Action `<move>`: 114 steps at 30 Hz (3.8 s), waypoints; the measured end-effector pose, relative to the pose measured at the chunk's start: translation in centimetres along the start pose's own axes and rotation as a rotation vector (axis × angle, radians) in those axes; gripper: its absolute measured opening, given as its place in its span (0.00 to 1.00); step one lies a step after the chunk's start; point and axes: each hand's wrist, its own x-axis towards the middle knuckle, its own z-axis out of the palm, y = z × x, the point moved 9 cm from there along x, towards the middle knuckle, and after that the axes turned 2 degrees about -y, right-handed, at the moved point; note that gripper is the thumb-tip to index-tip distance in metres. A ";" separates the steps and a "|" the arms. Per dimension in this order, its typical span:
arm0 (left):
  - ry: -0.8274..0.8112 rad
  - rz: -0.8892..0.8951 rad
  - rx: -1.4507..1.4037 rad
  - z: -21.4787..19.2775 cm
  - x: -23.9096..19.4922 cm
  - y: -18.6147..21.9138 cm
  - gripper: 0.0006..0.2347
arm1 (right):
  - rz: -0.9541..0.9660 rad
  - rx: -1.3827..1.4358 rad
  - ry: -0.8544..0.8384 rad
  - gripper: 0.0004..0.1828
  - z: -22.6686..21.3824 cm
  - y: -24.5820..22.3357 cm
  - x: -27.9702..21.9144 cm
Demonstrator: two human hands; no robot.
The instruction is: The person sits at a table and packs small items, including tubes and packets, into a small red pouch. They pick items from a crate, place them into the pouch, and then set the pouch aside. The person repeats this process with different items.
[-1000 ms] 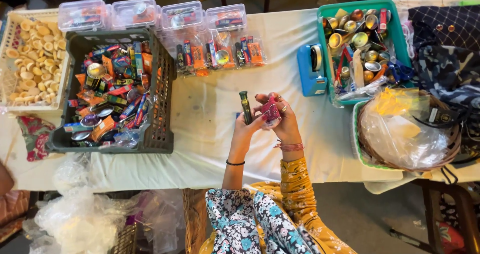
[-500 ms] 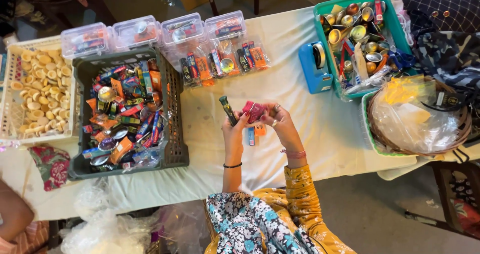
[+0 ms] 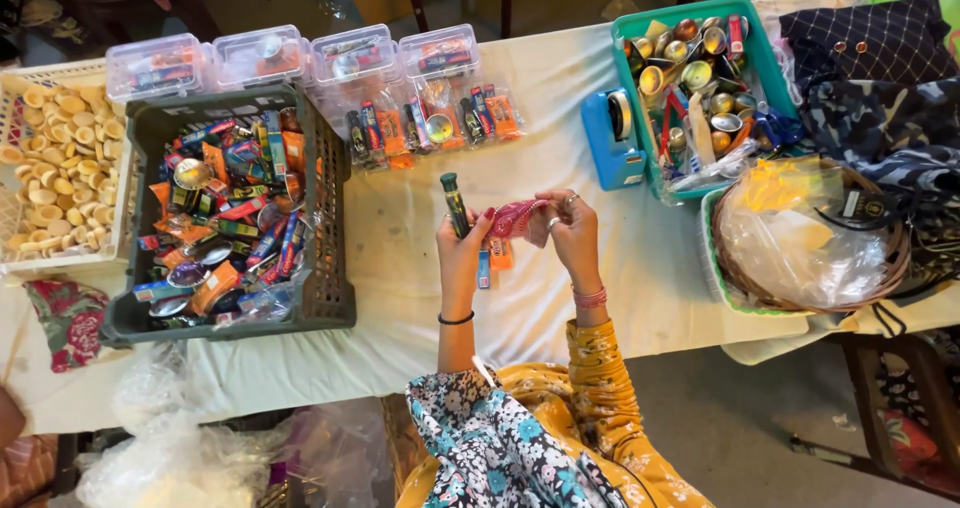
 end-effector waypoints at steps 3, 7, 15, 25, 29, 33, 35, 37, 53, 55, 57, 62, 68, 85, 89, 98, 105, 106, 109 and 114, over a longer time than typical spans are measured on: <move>-0.011 -0.002 -0.031 -0.3 -0.3 -1.4 0.08 | -0.008 0.084 -0.047 0.11 -0.9 2.4 0.8; -0.011 -0.028 -0.117 -0.4 -0.5 -2.1 0.07 | -0.021 -0.091 -0.188 0.12 -0.5 1.2 0.9; 0.054 -0.139 -0.211 0.8 0.2 -3.5 0.05 | -0.252 -0.327 -0.447 0.41 1.5 -5.4 -0.2; 0.079 -0.118 -0.321 1.3 2.1 -3.2 0.04 | -0.001 0.014 -0.360 0.21 0.3 2.2 2.6; 0.081 0.025 -0.120 -0.3 2.9 -2.4 0.07 | 0.164 0.431 -0.252 0.19 0.2 3.1 3.2; 0.022 -0.043 -0.041 0.6 2.3 -2.2 0.07 | 0.364 0.519 -0.274 0.12 1.1 3.5 2.5; -0.080 -0.109 -0.006 2.2 1.8 -2.3 0.05 | 0.428 0.601 -0.287 0.16 1.8 4.4 2.3; -0.110 -0.067 -0.008 2.4 2.1 -3.4 0.04 | 0.395 0.483 -0.323 0.13 1.2 7.6 2.2; -0.262 0.181 -0.196 0.8 2.5 -2.1 0.14 | -0.124 0.175 -0.605 0.15 2.4 -6.2 2.2; -0.291 0.166 -0.247 2.5 1.7 0.4 0.14 | -0.161 0.107 -0.559 0.20 1.4 -4.0 2.1; -0.316 0.152 -0.298 4.1 0.9 3.0 0.13 | -0.197 0.039 -0.515 0.25 1.0 -3.2 2.0; -0.149 -0.104 -0.266 0.4 2.3 -3.6 0.07 | -0.104 0.064 -0.491 0.22 1.3 -2.8 2.1; -0.183 0.001 0.019 2.1 1.4 -2.0 0.06 | 0.154 0.358 -0.526 0.19 2.2 -3.7 1.2; -0.125 -0.135 0.209 2.6 1.0 -4.5 0.14 | 0.090 0.187 -0.162 0.11 1.9 -0.2 3.1; -0.149 -0.033 0.316 4.9 -0.1 -0.9 0.13 | 0.114 0.322 -0.330 0.15 3.5 3.6 2.0; -0.105 0.104 0.641 6.3 -1.7 2.1 0.11 | 0.171 0.415 -0.287 0.21 5.0 -2.4 2.2; -0.195 0.095 0.879 7.5 -3.1 0.2 0.15 | 0.245 0.718 -0.043 0.16 2.3 3.8 3.1; -0.165 0.100 0.952 7.1 -2.8 -0.3 0.15 | 0.277 0.728 -0.063 0.17 2.7 2.8 3.0; -0.085 0.123 1.163 6.7 -2.3 -1.2 0.15 | 0.326 0.614 -0.155 0.20 3.8 0.7 2.4; 0.020 0.237 1.400 7.3 -3.7 -0.7 0.14 | 0.260 0.618 -0.228 0.20 4.9 2.6 2.6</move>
